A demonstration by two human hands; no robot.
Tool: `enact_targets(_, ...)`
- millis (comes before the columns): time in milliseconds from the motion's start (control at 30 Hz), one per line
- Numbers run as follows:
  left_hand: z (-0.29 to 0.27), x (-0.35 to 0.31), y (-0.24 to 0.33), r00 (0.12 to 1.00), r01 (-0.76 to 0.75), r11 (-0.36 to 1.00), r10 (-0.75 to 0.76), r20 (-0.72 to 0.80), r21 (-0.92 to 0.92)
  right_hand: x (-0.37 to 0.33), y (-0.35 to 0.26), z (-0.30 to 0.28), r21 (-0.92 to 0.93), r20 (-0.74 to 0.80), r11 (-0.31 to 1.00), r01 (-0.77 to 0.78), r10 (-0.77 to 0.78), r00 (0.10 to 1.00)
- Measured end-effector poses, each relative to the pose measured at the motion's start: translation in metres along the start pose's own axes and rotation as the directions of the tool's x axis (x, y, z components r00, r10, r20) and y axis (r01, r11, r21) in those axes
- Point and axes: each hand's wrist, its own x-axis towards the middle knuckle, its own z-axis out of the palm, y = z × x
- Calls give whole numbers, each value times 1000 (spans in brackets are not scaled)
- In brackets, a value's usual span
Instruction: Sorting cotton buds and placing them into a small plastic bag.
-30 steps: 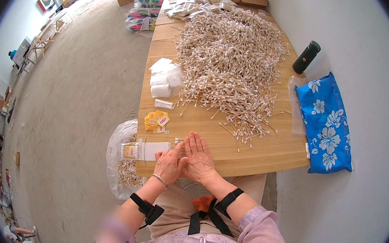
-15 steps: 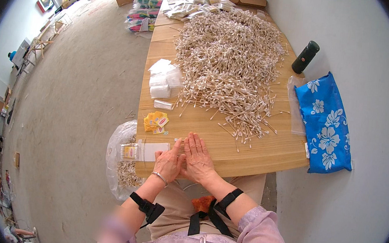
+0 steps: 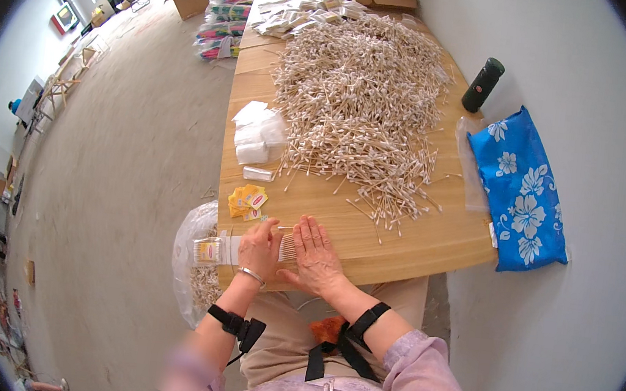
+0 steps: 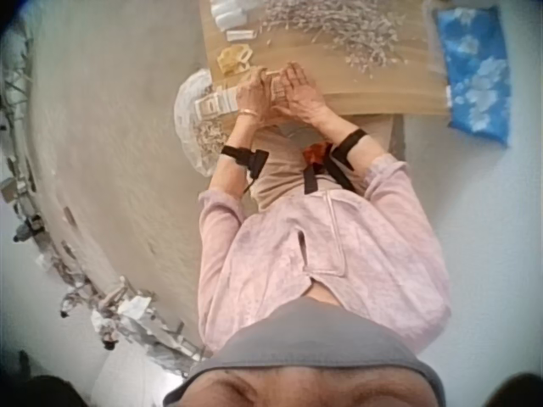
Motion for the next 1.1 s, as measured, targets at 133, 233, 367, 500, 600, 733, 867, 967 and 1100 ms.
enact_targets(133,7,18,-13,996,-46,995,38,-86,-89,2,-4,-8,6,45,1000,-25,25,999)
enact_targets(233,12,23,-13,998,-21,991,13,-60,-134,-1,-4,-4,22,37,999,-42,41,998)
enact_targets(367,19,11,-3,978,81,898,-155,-138,-433,-4,-3,-3,24,1,998,-59,59,998)
enact_targets(500,46,-18,-16,963,-44,715,-157,-221,-698,-3,-9,3,5,-19,997,-82,82,996)
enact_targets(600,49,-18,-11,974,-26,714,-140,-179,-700,-2,-12,9,-11,-37,996,-93,92,995)
enact_targets(733,47,-20,-7,983,-8,708,-122,-135,-706,-6,-23,11,41,-33,995,-91,92,995)
enact_targets(867,42,-26,-13,990,15,705,-107,-86,-709,-5,-28,14,118,-24,989,-87,90,996)
enact_targets(967,32,-28,-19,993,32,701,-105,-58,-712,2,-41,22,103,-19,991,-89,91,996)
enact_targets(1100,7,-25,-39,993,59,703,-111,-28,-709,20,-59,27,70,-9,990,-123,124,992)
